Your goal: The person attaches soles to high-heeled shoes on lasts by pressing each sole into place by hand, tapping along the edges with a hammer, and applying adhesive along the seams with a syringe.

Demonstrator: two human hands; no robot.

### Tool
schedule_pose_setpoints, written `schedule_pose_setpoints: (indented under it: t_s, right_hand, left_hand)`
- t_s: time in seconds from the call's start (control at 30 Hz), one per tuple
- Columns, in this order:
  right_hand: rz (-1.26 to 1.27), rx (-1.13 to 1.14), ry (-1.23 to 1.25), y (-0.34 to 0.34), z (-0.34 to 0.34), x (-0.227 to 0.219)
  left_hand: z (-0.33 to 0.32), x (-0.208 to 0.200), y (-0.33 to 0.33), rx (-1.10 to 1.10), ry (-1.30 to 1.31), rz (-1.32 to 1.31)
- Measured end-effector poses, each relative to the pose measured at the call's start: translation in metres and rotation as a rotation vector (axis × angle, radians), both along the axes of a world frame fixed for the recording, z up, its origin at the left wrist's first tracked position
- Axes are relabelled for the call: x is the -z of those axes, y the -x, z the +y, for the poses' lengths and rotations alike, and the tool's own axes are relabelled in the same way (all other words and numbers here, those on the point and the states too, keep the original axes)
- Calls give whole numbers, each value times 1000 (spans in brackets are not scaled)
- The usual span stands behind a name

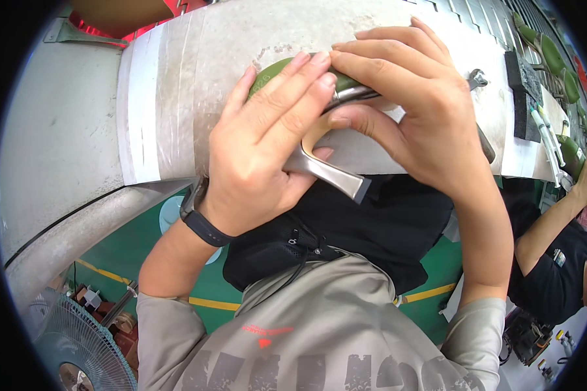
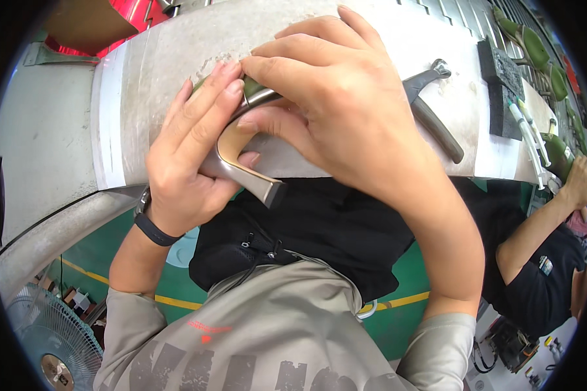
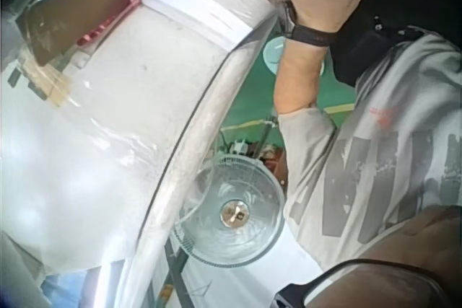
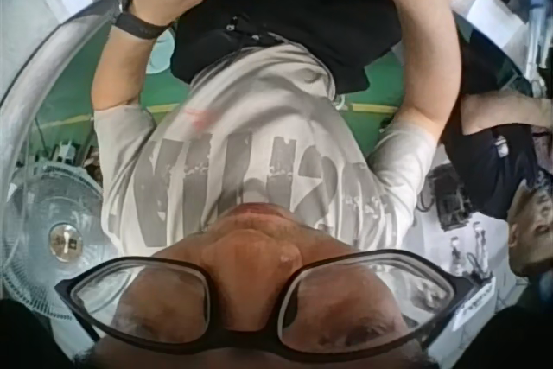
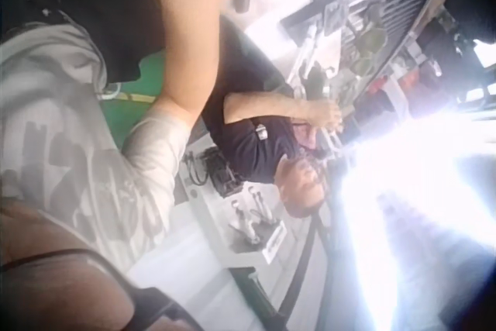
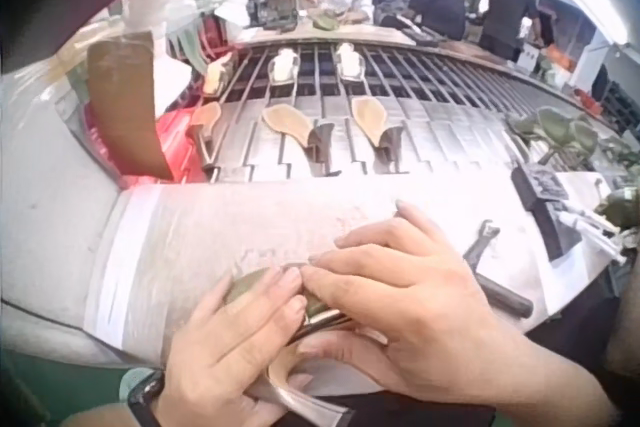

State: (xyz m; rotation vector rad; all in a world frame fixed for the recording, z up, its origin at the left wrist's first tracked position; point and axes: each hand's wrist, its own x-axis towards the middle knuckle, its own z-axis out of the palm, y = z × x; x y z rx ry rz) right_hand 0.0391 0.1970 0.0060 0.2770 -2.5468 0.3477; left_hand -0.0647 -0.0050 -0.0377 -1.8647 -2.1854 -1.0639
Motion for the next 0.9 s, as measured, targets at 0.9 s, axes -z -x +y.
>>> schedule_pose_setpoints:
  t_s: [0.9]
  right_hand:
    - [70, 194, 245, -32, 37, 23]
  left_hand:
    - [42, -12, 19, 91, 101, -330]
